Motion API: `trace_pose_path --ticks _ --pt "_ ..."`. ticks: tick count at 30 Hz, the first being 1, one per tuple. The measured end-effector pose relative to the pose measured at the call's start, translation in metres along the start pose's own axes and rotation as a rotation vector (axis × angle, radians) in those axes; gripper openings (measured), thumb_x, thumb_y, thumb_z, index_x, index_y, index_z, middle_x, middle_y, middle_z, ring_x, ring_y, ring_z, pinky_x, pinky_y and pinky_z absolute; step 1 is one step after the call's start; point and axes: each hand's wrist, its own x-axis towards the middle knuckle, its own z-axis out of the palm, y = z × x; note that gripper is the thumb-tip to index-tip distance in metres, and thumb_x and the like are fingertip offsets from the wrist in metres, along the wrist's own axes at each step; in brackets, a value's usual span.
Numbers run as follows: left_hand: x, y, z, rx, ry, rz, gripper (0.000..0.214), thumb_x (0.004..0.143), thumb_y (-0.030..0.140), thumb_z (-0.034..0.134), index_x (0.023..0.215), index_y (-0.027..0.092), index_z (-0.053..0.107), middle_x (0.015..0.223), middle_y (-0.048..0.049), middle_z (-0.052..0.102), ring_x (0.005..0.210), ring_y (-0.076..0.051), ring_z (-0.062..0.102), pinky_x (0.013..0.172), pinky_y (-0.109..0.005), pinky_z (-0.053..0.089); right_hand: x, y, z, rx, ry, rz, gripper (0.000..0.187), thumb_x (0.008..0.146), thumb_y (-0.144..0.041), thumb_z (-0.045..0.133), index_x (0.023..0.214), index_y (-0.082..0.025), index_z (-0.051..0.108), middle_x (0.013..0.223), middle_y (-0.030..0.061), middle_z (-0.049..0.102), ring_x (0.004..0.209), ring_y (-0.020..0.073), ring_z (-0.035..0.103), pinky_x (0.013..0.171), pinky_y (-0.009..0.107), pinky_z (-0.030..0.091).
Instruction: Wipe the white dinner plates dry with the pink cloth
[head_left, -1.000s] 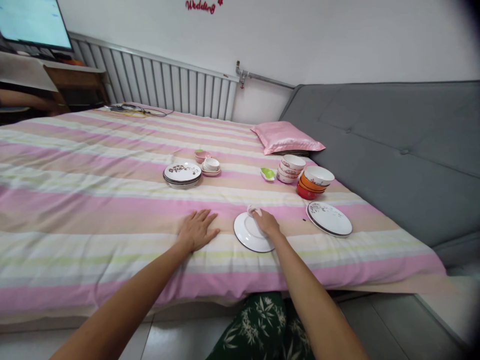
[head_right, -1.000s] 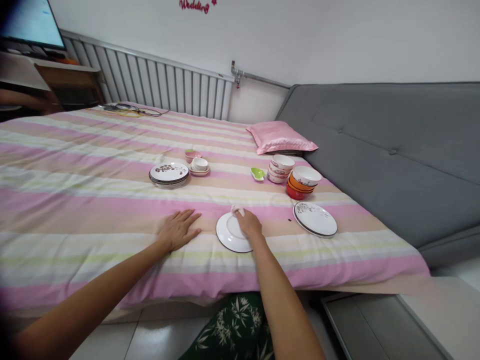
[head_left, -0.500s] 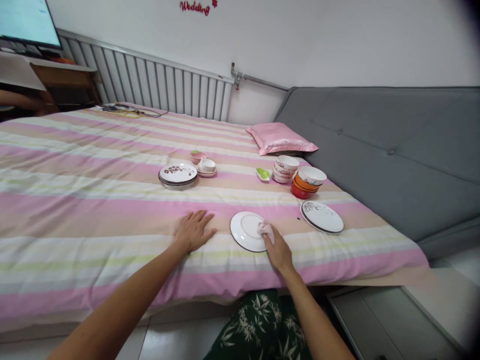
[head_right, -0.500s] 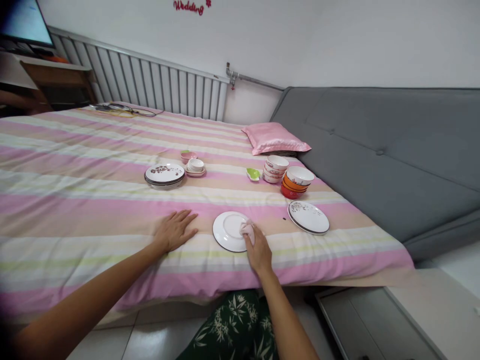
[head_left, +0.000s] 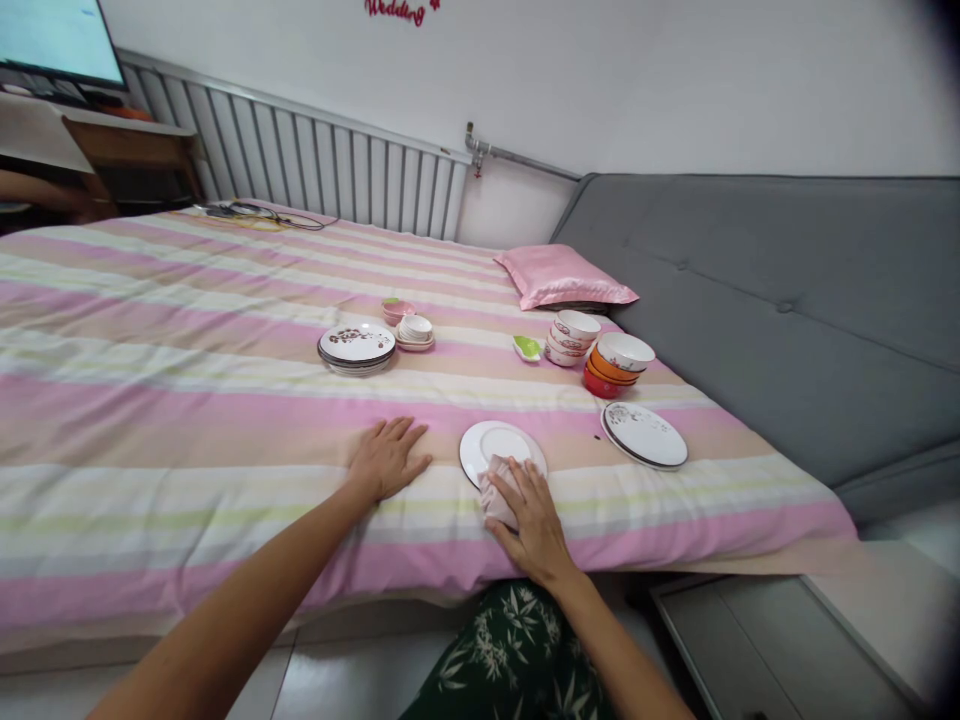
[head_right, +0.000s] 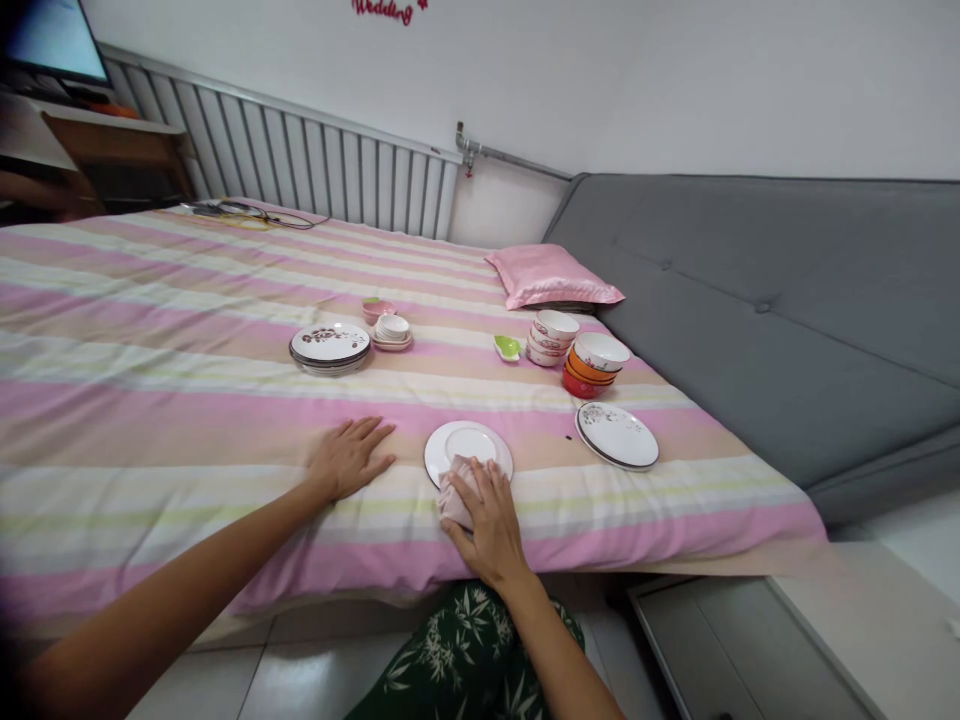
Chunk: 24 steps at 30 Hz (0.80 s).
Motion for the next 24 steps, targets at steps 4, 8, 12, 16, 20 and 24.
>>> trace_pose_path --ticks 4,8,12,16,20,24 --pt "0.000 0.001 0.000 -0.002 0.001 0.000 0.060 0.087 0.057 0.031 0.135 0.023 0.042 0.143 -0.0101 0.039 0.130 -0.027 0.035 0.108 -0.044 0.018 0.021 -0.012 -0.003 0.003 -0.065 -0.006 0.049 0.084 -0.048 0.050 0.131 -0.034 0.046 0.149 0.0036 0.026 0.137 0.0333 0.018 0.107 0.058 0.014" --pt "-0.001 0.002 -0.001 -0.004 0.005 0.001 0.059 0.087 0.056 0.032 0.135 0.023 0.042 0.142 -0.0103 0.040 0.130 -0.026 0.035 0.108 -0.044 0.018 0.044 -0.022 -0.002 0.008 -0.085 0.012 0.040 0.085 -0.048 0.049 0.122 -0.036 0.055 0.145 0.0030 0.034 0.134 0.0312 0.026 0.108 0.054 0.014" --pt "0.000 0.002 -0.001 -0.006 0.005 -0.001 0.059 0.087 0.056 0.033 0.135 0.023 0.042 0.142 -0.0092 0.040 0.129 -0.026 0.035 0.108 -0.043 0.019 0.064 -0.027 0.005 0.011 -0.101 0.041 0.040 0.086 -0.046 0.047 0.122 -0.031 0.056 0.143 0.0048 0.037 0.132 0.0281 0.029 0.109 0.049 0.018" --pt "0.000 0.002 0.000 -0.001 0.004 -0.001 0.059 0.087 0.056 0.033 0.135 0.022 0.042 0.141 -0.0105 0.040 0.130 -0.026 0.035 0.108 -0.043 0.018 0.085 -0.032 0.012 0.002 -0.137 0.090 0.042 0.088 -0.046 0.043 0.124 -0.027 0.054 0.138 0.0066 0.044 0.131 0.0274 0.030 0.108 0.047 0.018" --pt "-0.001 0.003 0.000 0.003 0.001 -0.003 0.059 0.088 0.056 0.032 0.135 0.022 0.042 0.141 -0.0113 0.041 0.130 -0.026 0.035 0.108 -0.044 0.019 0.107 -0.032 0.016 0.008 -0.166 0.122 0.042 0.089 -0.045 0.040 0.122 -0.024 0.055 0.131 0.0080 0.050 0.127 0.0263 0.034 0.107 0.045 0.018" --pt "-0.001 0.003 -0.001 0.002 -0.005 -0.005 0.058 0.088 0.056 0.033 0.135 0.023 0.042 0.141 -0.0099 0.041 0.130 -0.026 0.035 0.108 -0.043 0.019 0.125 -0.024 0.019 0.018 -0.191 0.159 0.040 0.089 -0.044 0.038 0.120 -0.025 0.056 0.127 0.0062 0.054 0.122 0.0246 0.040 0.106 0.045 0.018"
